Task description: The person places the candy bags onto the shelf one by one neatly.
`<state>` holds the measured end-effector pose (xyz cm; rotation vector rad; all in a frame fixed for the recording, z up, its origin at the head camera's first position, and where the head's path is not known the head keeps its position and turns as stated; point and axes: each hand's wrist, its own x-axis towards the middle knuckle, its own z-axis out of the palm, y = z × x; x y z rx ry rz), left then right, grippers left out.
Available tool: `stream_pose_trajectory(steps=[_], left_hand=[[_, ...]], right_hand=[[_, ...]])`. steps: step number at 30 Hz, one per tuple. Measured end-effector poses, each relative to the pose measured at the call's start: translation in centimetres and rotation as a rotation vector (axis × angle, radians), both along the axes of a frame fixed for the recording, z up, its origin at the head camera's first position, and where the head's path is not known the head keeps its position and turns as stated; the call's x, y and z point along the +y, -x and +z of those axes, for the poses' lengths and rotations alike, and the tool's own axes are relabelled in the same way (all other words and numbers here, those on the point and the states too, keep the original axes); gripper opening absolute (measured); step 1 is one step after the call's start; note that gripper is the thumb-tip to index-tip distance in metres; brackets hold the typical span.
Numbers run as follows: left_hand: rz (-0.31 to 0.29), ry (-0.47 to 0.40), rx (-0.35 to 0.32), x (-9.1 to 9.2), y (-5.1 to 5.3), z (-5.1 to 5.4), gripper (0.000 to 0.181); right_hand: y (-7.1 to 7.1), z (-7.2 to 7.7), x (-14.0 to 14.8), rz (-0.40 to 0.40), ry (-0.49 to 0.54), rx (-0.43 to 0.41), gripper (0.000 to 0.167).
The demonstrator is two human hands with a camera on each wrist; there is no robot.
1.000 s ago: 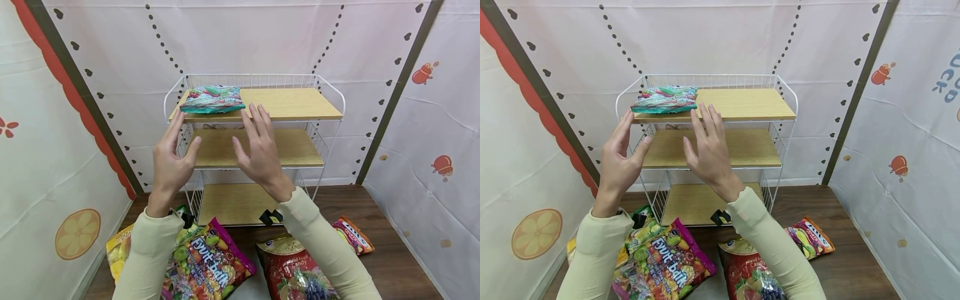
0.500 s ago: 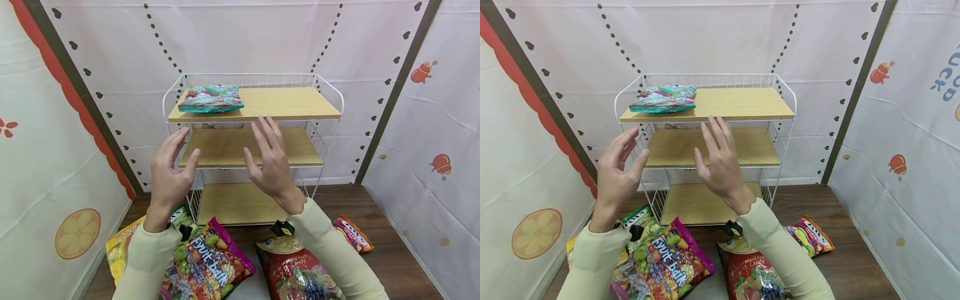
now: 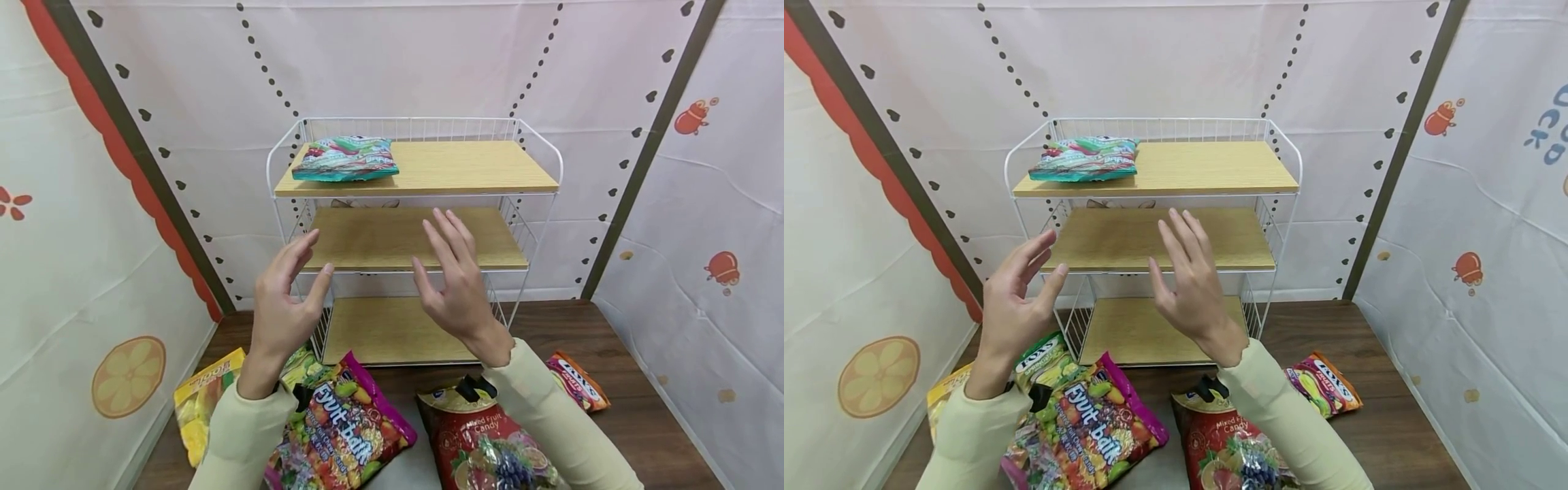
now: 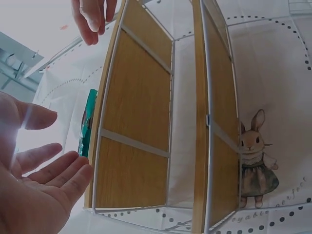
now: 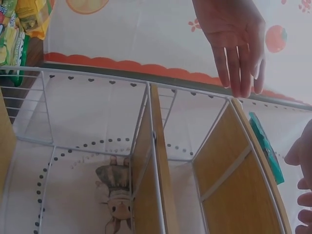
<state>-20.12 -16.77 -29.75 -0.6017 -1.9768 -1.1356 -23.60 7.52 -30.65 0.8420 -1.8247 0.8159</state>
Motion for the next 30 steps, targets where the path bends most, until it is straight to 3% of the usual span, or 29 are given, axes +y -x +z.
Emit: stream_pose_trajectory(steps=[12,23,30], left_hand=[[-0.032,-0.004,-0.029,0.2,-0.8,-1.5,0.050],[-0.061,0.009,-0.016,0.7,-0.8,-2.5,0.050],[-0.067,0.017,-0.045,1.1,-1.1,-3.1,0.048]], right_hand=[[-0.4,-1.5,1.6,-0.009,0.007,-0.018,0.050],[-0.8,-2.9,3.3,-0.022,-0.006,-0.070,0.053],[-0.9,-3.8,4.4,-0.026,0.015,-0.097,0.053]])
